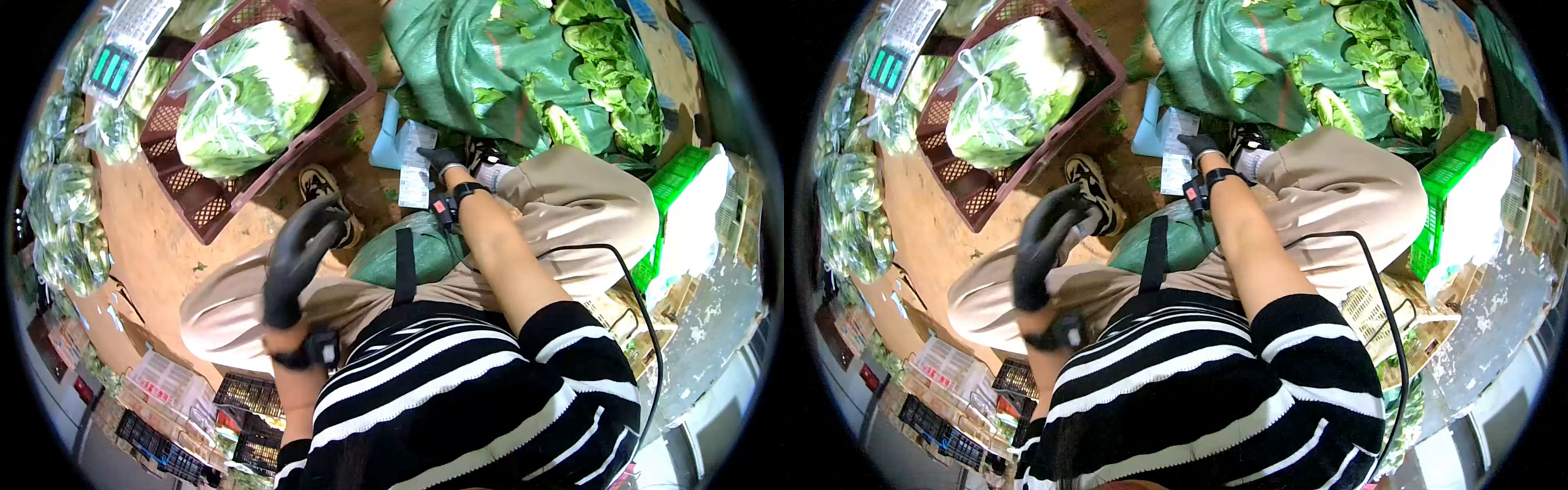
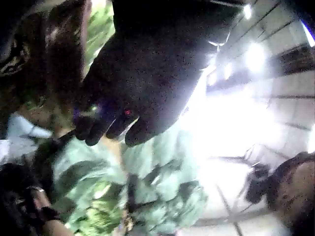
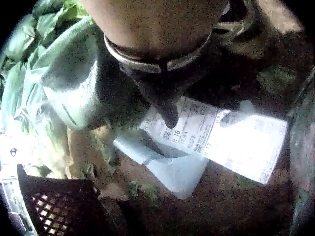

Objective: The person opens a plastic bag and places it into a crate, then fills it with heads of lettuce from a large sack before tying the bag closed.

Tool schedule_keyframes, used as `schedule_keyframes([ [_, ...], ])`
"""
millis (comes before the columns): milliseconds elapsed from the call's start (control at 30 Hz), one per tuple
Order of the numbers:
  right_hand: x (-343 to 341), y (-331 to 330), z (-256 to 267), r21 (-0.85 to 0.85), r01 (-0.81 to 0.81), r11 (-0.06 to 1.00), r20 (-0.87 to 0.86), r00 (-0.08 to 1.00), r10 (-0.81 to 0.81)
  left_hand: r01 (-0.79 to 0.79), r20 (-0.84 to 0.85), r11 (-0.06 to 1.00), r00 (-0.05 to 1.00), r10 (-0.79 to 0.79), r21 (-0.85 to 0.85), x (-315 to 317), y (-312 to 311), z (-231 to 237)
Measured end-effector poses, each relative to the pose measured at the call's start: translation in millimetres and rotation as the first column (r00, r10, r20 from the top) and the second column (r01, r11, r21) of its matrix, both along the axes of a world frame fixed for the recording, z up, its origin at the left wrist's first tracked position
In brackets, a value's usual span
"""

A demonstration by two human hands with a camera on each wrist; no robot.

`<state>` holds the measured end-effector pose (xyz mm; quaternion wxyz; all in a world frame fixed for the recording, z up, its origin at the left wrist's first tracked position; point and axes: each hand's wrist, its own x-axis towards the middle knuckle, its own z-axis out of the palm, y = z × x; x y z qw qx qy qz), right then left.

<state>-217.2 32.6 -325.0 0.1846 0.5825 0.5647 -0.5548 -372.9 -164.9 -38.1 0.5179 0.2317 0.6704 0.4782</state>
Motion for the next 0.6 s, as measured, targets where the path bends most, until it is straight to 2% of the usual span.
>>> schedule_keyframes([
  [33, -3.3, 0.6, 2.6, -0.032, -0.002, 0.999, 0.011, 1.0, 0.003, 0.009, 0.146, 1.0, 0.989, -0.011, 0.012, 4.4, 13.7, -37.0],
  [67, -4.8, 3.3, 0.6, -0.002, -0.028, 1.0, -0.002, 1.0, 0.028, 0.053, 0.069, 0.999, 0.996, -0.054, 0.008, 9.1, 25.9, -64.2],
  [100, -5.8, 3.0, -2.9, 0.044, -0.094, 0.995, -0.017, 0.995, 0.095, 0.084, 0.079, 0.996, 0.993, -0.087, 0.031, 13.7, 28.3, -95.6],
  [167, 1.6, 2.4, -6.4, 0.156, -0.239, 0.958, -0.034, 0.968, 0.247, 0.2, 0.117, 0.979, 0.974, -0.195, -0.034, 18.3, 48.3, -152.8],
  [200, 4.5, 6.0, -1.8, 0.208, -0.3, 0.931, -0.021, 0.95, 0.31, 0.177, 0.073, 0.971, 0.983, -0.168, -0.161, 23.7, 54.8, -165.9],
  [233, 9.8, 10.3, 4.0, 0.238, -0.34, 0.91, -0.014, 0.935, 0.353, 0.131, 0.053, 0.982, 0.991, -0.125, -0.136, 24.0, 49.0, -215.6],
  [267, 17.0, 13.1, 4.0, 0.259, -0.377, 0.889, -0.007, 0.92, 0.392, 0.112, 0.21, 0.984, 0.974, -0.081, -0.141, 20.4, 54.5, -245.8],
  [300, 19.7, 11.3, 9.0, 0.267, -0.4, 0.877, -0.03, 0.906, 0.422, 0.071, 0.136, 0.991, 0.989, -0.055, -0.117, 20.3, 61.2, -244.3],
  [367, 18.9, -0.3, 25.5, 0.266, -0.421, 0.867, -0.11, 0.88, 0.461, 0.015, -0.012, 0.975, 1.0, -0.018, -0.223, 31.5, 73.0, -244.0],
  [400, 17.3, -4.7, 30.6, 0.259, -0.414, 0.872, -0.144, 0.877, 0.459, -0.028, -0.013, 0.962, 1.0, 0.025, -0.271, 31.9, 78.3, -258.8],
  [433, 13.5, -6.3, 36.6, 0.248, -0.394, 0.885, -0.189, 0.876, 0.444, -0.053, 0.051, 0.966, 0.996, 0.068, -0.252, 39.9, 91.3, -223.4],
  [500, 5.5, 4.8, 45.9, 0.15, -0.286, 0.946, -0.192, 0.93, 0.312, -0.138, 0.224, 0.951, 0.953, 0.204, -0.278, 42.6, 92.4, -209.8],
  [533, 5.0, 9.7, 54.7, -0.014, -0.183, 0.983, -0.271, 0.947, 0.172, -0.071, 0.356, 0.919, 0.908, 0.22, -0.387, 35.3, 86.6, -207.0],
  [567, 4.1, 14.4, 65.9, -0.186, -0.07, 0.98, -0.31, 0.951, 0.009, 0.094, 0.288, 0.924, 0.957, 0.018, -0.371, 28.8, 76.1, -208.7],
  [600, 3.4, 17.6, 75.5, -0.347, 0.039, 0.937, -0.304, 0.941, -0.151, 0.249, 0.204, 0.9, 0.961, -0.184, -0.359, 22.3, 64.4, -210.2],
])
